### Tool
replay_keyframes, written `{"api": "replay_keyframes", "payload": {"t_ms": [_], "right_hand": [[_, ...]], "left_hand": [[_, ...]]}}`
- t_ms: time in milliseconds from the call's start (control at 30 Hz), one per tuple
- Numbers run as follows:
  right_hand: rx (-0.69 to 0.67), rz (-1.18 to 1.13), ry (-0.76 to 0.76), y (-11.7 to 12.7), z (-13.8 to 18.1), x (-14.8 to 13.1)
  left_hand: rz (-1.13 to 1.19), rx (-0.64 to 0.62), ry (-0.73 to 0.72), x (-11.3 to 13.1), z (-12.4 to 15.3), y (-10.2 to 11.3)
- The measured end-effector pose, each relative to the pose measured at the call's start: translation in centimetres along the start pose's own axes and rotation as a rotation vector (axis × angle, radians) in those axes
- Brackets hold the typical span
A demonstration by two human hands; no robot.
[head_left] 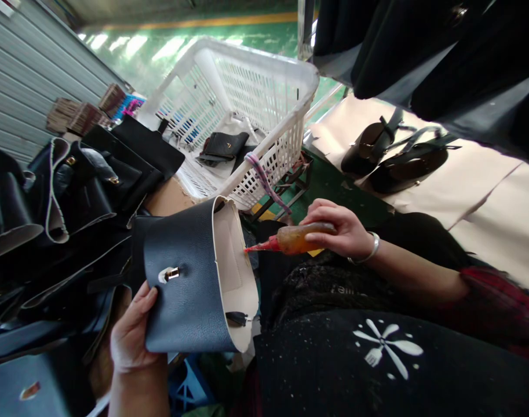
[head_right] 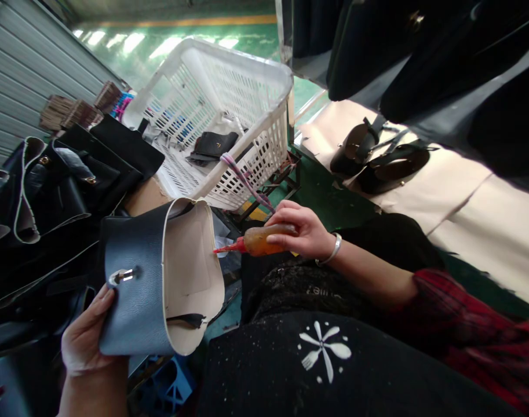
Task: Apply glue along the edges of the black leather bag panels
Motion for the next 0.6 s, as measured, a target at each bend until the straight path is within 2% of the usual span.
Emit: {"api": "replay_keyframes", "payload": {"t_ms": [133, 200, 300, 367, 467, 600], "right_hand": [[-0.072, 0.012, 0.018, 0.0, 0.8, -0.2], [-0.106, -0.006, 0.022, -0.1, 1.6, -0.4], [-0.152, -0.055, 0.028, -0.2, 2.8, -0.5], [-0.167, -0.074, 0.003, -0.2, 3.3, -0.6], [-0.125, -0.067, -0.064, 0.1, 3.5, -0.7], [0.016, -0.029, -0.08, 0.6, 2.5, -0.5]], "left_hand": [[0.097, 0.103, 0.011, 0.2, 0.2, -0.4], [0.161, 0.037, -0.013, 0.3, -0.1, -0.1], [0.179, -0.192, -0.015, 0.5, -1.1, 1.4], [0.159, -0.3, 0.019, 0.7, -2.0, 2.9], [0.131, -0.333, 0.047, 1.2, -2.7, 4.3], [0.075, -0.352, 0.026, 1.9, -2.2, 3.3]]}}
Point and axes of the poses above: each hand's wrist, its own z-axis away from the middle knuckle, its own y-axis out of the back of the hand, x = y × z, the point moved 1 cm from there along -z, towards the middle knuckle, and after that the axes turned 7 degrees about y, right-handed, at the moved point
